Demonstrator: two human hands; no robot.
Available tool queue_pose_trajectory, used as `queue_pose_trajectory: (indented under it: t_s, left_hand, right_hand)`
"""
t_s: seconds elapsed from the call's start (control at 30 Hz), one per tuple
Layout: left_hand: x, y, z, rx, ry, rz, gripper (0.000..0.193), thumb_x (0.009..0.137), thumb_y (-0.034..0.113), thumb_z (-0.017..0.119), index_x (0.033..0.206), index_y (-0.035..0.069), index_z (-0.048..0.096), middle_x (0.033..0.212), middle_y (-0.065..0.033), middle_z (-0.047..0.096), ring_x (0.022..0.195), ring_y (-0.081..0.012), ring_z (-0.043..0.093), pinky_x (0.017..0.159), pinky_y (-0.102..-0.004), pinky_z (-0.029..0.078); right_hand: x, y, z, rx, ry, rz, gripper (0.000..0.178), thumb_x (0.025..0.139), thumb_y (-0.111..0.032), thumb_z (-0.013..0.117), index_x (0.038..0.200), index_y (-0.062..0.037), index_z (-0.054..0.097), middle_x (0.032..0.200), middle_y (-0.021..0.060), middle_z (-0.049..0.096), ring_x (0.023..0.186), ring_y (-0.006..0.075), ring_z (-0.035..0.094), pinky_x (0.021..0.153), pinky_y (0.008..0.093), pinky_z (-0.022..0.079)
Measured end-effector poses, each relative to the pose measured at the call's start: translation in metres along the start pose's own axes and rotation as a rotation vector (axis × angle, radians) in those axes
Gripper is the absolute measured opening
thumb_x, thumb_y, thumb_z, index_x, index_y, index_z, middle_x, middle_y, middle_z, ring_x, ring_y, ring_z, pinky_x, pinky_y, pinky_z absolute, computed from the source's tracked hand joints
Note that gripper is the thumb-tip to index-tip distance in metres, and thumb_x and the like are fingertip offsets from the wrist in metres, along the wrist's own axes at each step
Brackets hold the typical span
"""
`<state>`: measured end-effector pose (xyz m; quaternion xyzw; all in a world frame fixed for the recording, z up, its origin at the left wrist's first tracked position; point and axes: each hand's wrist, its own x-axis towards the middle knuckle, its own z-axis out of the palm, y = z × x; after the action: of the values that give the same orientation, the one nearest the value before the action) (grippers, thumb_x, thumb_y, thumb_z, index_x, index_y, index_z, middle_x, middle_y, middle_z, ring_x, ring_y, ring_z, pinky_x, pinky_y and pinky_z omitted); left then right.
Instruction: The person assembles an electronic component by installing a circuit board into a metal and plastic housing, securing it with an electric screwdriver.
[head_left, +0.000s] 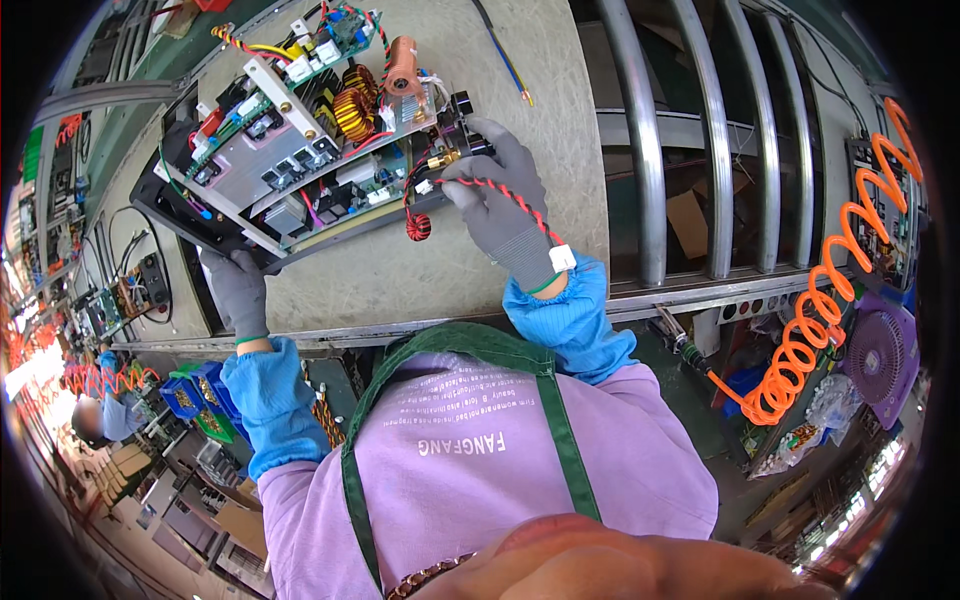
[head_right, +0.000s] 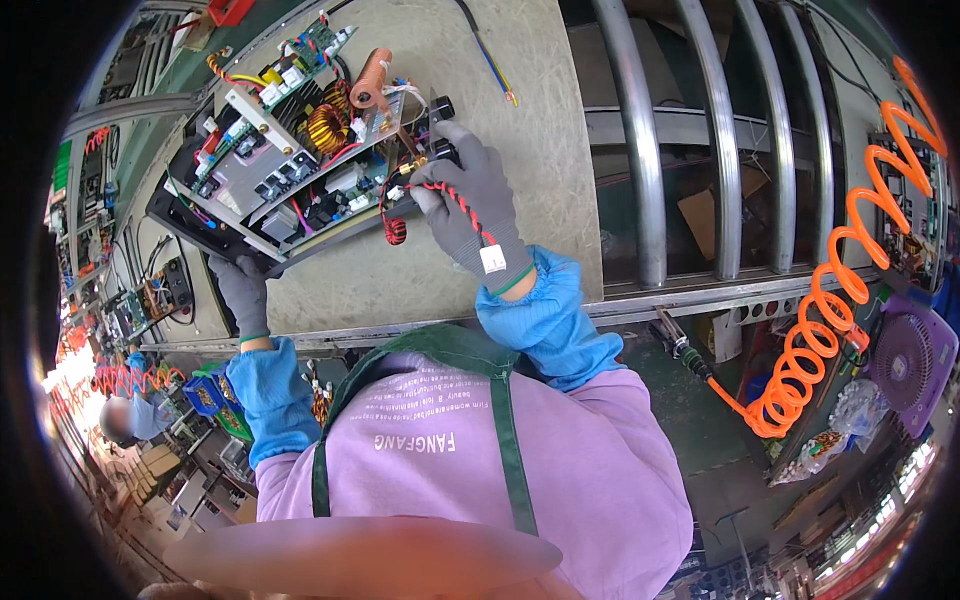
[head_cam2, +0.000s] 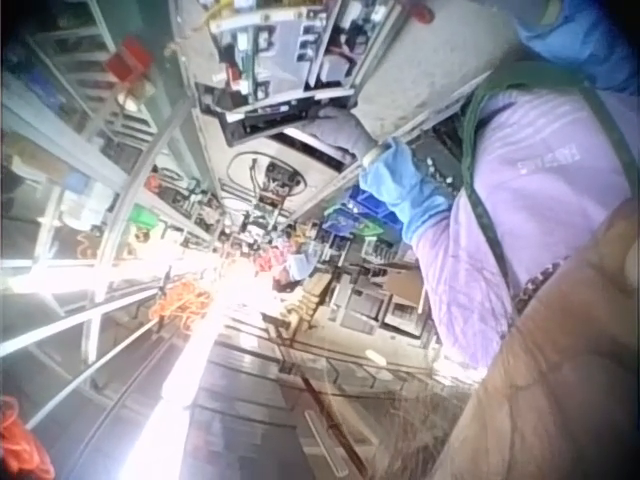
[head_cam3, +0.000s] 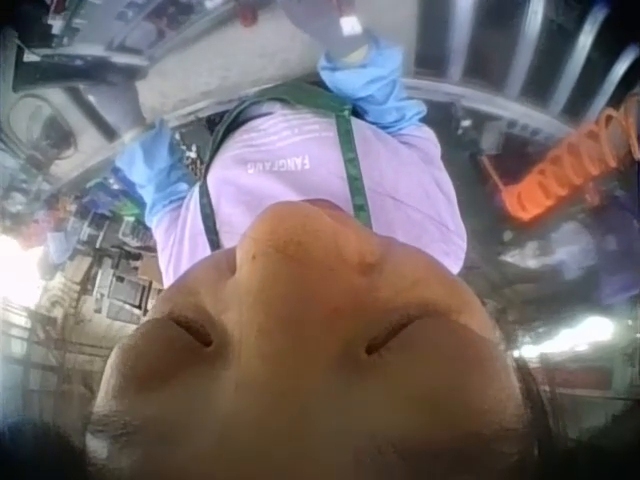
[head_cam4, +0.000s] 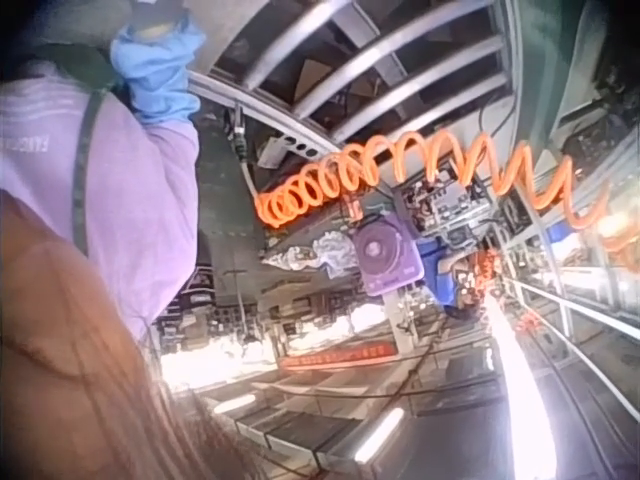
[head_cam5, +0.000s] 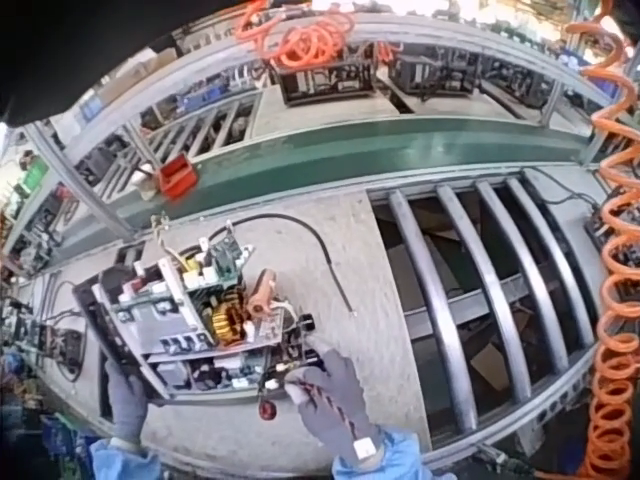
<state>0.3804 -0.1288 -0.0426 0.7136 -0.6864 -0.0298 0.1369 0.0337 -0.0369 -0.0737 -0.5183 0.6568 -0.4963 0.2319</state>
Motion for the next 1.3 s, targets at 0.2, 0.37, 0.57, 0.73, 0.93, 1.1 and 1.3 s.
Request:
queue_pose_trajectory:
  t_s: [0.2,0.37,0.57,0.73,0.93,1.1,1.3]
  left_hand:
    - [0.005,-0.007,0.010,-0.013,0.051,0.054,0.036,0.089,0.017,0.045,0.119,0.000,0.035,0.094,-0.0294,0.059,0.083,-0.0463,0.060,0.068,-0.0509,0.046]
    - [0.005,-0.003,0.012,-0.045,0.063,-0.007,0.039,0.088,0.020,0.046,0.121,0.004,0.035,0.086,-0.0296,0.063,0.079,-0.0473,0.061,0.067,-0.0545,0.048]
    - [-0.003,0.005,0.017,0.040,0.095,-0.134,0.043,0.086,0.021,0.047,0.122,0.004,0.031,0.080,-0.0248,0.065,0.072,-0.0428,0.063,0.064,-0.0524,0.049]
    - [-0.007,0.006,0.024,0.006,0.142,-0.161,0.037,0.087,0.022,0.047,0.117,0.005,0.032,0.078,-0.0242,0.065,0.070,-0.0421,0.063,0.062,-0.0522,0.048]
    - [-0.007,0.010,0.021,-0.019,0.083,-0.246,0.033,0.087,0.023,0.048,0.113,0.006,0.036,0.076,-0.0220,0.065,0.071,-0.0419,0.064,0.062,-0.0515,0.048]
    - [-0.005,0.011,0.030,0.005,0.072,-0.256,0.034,0.086,0.021,0.050,0.115,0.007,0.039,0.079,-0.0209,0.066,0.074,-0.0406,0.064,0.064,-0.0512,0.048]
    - [-0.006,0.008,0.035,-0.071,0.114,-0.231,0.034,0.085,0.017,0.050,0.117,0.006,0.042,0.081,-0.0202,0.066,0.074,-0.0396,0.064,0.065,-0.0501,0.049]
  right_hand:
    - [0.003,-0.001,-0.005,-0.040,-0.029,-0.013,0.015,0.074,-0.008,0.072,0.089,-0.0077,0.069,0.128,0.0139,0.050,0.102,0.0276,0.059,0.082,0.0351,0.050]
    - [0.004,0.003,-0.010,-0.027,-0.060,-0.059,0.013,0.078,-0.012,0.069,0.090,-0.0074,0.067,0.126,0.0182,0.051,0.102,0.0308,0.059,0.085,0.0373,0.049]
    - [0.008,-0.033,-0.019,-0.258,0.089,-0.369,0.012,0.080,-0.003,0.064,0.092,-0.0059,0.063,0.111,0.0148,0.061,0.096,0.0266,0.063,0.080,0.0338,0.050]
    - [0.011,-0.033,-0.003,0.251,-0.174,-0.077,0.014,0.081,0.002,0.062,0.093,-0.0058,0.058,0.087,0.0086,0.066,0.077,0.0198,0.066,0.068,0.0291,0.052]
    - [0.020,-0.043,0.014,0.338,-0.284,0.045,0.011,0.085,0.000,0.059,0.096,-0.0032,0.059,0.081,0.0058,0.064,0.074,0.0121,0.063,0.065,0.0263,0.051]
    - [0.028,-0.017,0.033,-0.142,-0.078,-0.539,0.020,0.074,-0.001,0.062,0.093,-0.0088,0.062,0.082,0.0043,0.065,0.074,0.0205,0.064,0.065,0.0322,0.050]
    - [0.046,-0.022,0.046,-0.621,-0.140,-0.808,0.021,0.070,-0.012,0.064,0.091,-0.0159,0.065,0.081,0.0031,0.065,0.075,0.0219,0.062,0.065,0.0364,0.049]
